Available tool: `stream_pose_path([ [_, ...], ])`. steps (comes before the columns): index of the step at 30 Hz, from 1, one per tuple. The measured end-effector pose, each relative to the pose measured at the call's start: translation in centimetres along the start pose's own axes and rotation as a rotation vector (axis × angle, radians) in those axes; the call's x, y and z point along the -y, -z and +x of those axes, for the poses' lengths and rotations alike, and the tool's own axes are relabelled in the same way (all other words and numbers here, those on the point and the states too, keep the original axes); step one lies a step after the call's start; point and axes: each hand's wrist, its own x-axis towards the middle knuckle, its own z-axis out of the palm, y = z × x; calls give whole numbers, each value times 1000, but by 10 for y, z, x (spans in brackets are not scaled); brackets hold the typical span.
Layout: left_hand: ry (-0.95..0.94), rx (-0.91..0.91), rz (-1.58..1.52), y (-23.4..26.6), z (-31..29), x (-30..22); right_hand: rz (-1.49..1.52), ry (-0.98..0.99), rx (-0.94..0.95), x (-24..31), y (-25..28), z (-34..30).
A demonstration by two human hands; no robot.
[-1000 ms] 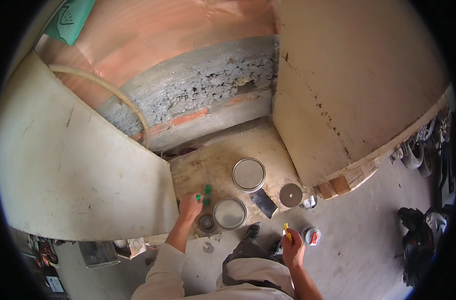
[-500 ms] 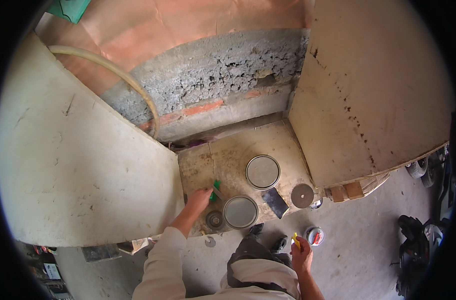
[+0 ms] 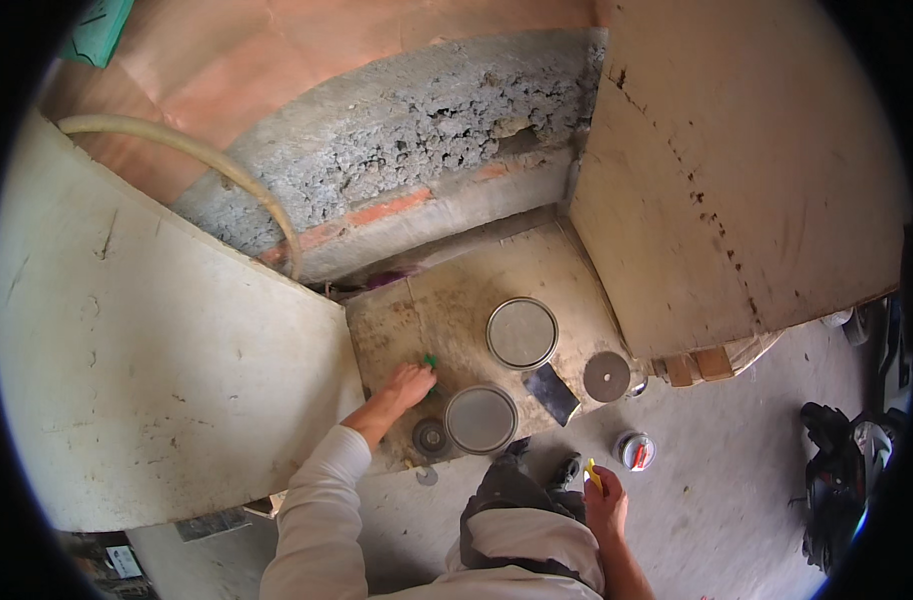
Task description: The person retrieves a roll of yellow masking tape and a utility knife, then walks to a white car in a paint booth. They apply a strip of yellow masking tape along the front grille area of the car and use the knife to trim the tape edge.
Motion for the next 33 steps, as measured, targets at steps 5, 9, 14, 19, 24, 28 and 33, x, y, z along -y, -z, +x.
stream_pose_path([
  [5,69,55,-192,-1,1,3,5,-46,10,4,1,4],
  [9,334,88,-518,-7,-3,14,79,-19,-4,12,0,8],
  [14,693,95,-1391,5,-25,8,-14,238,9,59,-6,14],
  [19,459,-66,-2210,95,-66,-55,-54,555,151,144,-31,25],
  [24,452,-162,-1965,167,-94,-93,-27,559,337,191,-41,27],
  [28,282,-283,-2038,191,-108,-99,13,563,419,202,-40,27],
  [33,290,-260,-2010,189,-118,-101,-11,572,537,213,-37,24],
])
